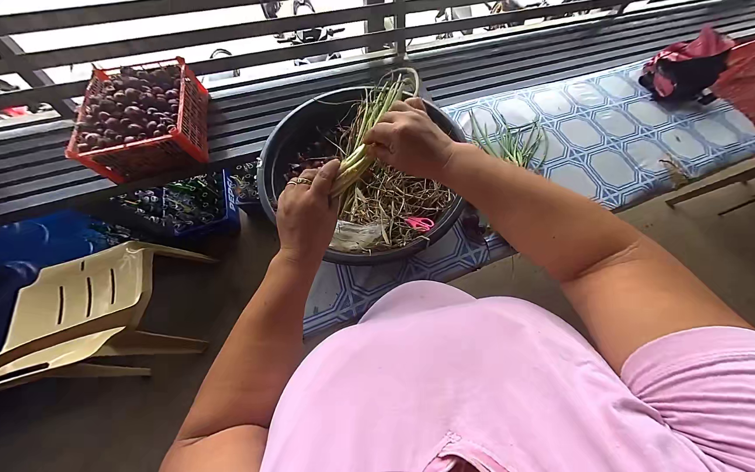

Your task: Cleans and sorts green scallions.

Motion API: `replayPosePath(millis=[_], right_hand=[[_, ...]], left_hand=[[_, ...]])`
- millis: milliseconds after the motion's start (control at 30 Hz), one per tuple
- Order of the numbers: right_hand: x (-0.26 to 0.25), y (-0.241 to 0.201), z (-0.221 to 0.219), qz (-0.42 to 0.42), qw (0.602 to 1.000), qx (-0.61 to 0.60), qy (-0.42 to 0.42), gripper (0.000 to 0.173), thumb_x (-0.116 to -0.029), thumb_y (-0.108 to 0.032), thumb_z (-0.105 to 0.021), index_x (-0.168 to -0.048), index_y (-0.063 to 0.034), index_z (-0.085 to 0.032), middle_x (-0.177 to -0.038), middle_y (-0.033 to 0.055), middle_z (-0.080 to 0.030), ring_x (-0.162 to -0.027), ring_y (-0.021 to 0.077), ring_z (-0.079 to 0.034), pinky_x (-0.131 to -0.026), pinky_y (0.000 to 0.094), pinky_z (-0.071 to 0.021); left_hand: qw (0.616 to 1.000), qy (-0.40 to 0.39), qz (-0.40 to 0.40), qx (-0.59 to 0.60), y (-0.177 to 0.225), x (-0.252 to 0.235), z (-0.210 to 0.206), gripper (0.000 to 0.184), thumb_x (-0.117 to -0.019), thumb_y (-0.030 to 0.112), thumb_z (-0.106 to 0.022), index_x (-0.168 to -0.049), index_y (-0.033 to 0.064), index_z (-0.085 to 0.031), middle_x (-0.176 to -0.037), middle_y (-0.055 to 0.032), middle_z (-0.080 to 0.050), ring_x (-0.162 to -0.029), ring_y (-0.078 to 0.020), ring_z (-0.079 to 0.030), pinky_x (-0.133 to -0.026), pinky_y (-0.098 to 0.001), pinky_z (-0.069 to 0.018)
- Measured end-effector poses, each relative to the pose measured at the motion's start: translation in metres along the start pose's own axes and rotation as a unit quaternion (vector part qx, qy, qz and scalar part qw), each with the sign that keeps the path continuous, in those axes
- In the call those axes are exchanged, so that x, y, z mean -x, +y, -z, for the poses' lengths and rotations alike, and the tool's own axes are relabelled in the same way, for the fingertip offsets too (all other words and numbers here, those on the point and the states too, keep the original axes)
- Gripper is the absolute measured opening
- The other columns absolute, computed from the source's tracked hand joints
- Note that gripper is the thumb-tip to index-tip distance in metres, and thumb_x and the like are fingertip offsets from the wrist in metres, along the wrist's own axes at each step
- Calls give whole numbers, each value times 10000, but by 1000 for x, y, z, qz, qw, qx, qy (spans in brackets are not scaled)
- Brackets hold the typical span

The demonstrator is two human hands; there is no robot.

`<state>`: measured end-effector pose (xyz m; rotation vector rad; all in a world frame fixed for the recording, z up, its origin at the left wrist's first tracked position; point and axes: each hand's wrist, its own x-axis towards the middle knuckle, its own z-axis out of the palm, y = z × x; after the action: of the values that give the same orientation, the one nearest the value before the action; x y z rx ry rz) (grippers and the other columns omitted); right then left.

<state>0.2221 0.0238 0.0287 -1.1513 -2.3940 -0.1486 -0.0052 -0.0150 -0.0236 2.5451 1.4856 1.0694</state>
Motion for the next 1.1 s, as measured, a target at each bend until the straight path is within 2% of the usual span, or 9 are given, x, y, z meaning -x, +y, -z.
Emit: replayPosePath(millis=[133, 267, 433, 567, 667, 800, 967, 1033, 1100], right_hand=[[1, 2, 6, -46, 998, -17, -50, 155, -974, -149, -637, -993, -60, -761, -964, 109, -755, -1036, 304, -688, -998, 540, -450], [1, -5, 8, -84, 990, 0, -114, 177, -989, -158, -625, -1048, -60, -760, -1052, 136, -743, -1125, 321, -660, -1024, 544, -434], [1, 0, 8, -85, 990, -26, -108, 173, -978, -143, -661, -1109, -70, -749, -1153, 124, -727, -1198, 311, -634, -1039, 550, -436], [-3, 1, 19, -110, 974, -58, -191, 191, -977, -145, -680, -1139, -60, -735, -1124, 125, -738, -1151, 305, -653, -1065, 576, -406], [-8, 0, 29, -133, 954, -49, -263, 200, -1001, -146, -642, -1162, -64, -727, -1156, 131, -728, -1171, 312, -643, -1058, 590, -409], [-13, -10, 33, -135, 933, -3, -333, 200, -1016, -119, -582, -1142, -50, -722, -1163, 137, -710, -1173, 329, -627, -988, 603, -434], [-14, -15, 25, -127, 931, 11, -341, 205, -1020, -117, -551, -1110, -25, -709, -1171, 158, -699, -1173, 347, -626, -948, 611, -453], [-11, -15, 14, -122, 941, 45, -311, 220, -1009, -114, -571, -1158, -16, -700, -1178, 171, -703, -1178, 352, -631, -1006, 589, -433], [-8, -14, 5, -129, 952, 56, -272, 248, -1004, -102, -586, -1204, 11, -678, -1179, 203, -702, -1174, 374, -638, -1047, 582, -419]], left_hand=[[1000, -30, -2, -1, 3, -3, -5, 422, -957, 41, -679, -1375, 61, -623, -1217, -255, -671, -1118, -472, -654, -928, -649, -505], [999, -45, 6, -18, 4, -4, -10, 441, -949, 41, -690, -1383, 82, -625, -1220, -277, -665, -1097, -507, -653, -893, -684, -496], [999, -39, -14, -17, 2, -3, -13, 429, -956, 38, -670, -1381, 83, -629, -1195, -281, -675, -1070, -513, -662, -874, -686, -500], [997, -62, -33, -25, 0, -3, -13, 405, -964, 61, -670, -1368, 72, -634, -1213, -271, -674, -1101, -501, -657, -907, -683, -499], [996, -76, -42, -27, 0, -3, -16, 415, -957, 52, -682, -1369, 57, -634, -1206, -281, -676, -1098, -513, -656, -904, -693, -495], [992, -109, -31, -48, 5, -5, -17, 422, -944, 23, -690, -1361, 68, -644, -1205, -277, -676, -1103, -508, -654, -908, -680, -498], [987, -148, -22, -66, 14, -7, -14, 397, -956, 33, -683, -1349, 78, -659, -1177, -278, -684, -1059, -510, -664, -872, -675, -506], [983, -168, -9, -71, 20, -7, -12, 400, -971, 75, -683, -1368, 74, -640, -1185, -275, -680, -1067, -494, -667, -879, -663, -514], [972, -218, 38, -74, 35, -11, -6, 414, -999, 119, -657, -1406, 66, -603, -1222, -281, -665, -1099, -494, -658, -901, -655, -515]])
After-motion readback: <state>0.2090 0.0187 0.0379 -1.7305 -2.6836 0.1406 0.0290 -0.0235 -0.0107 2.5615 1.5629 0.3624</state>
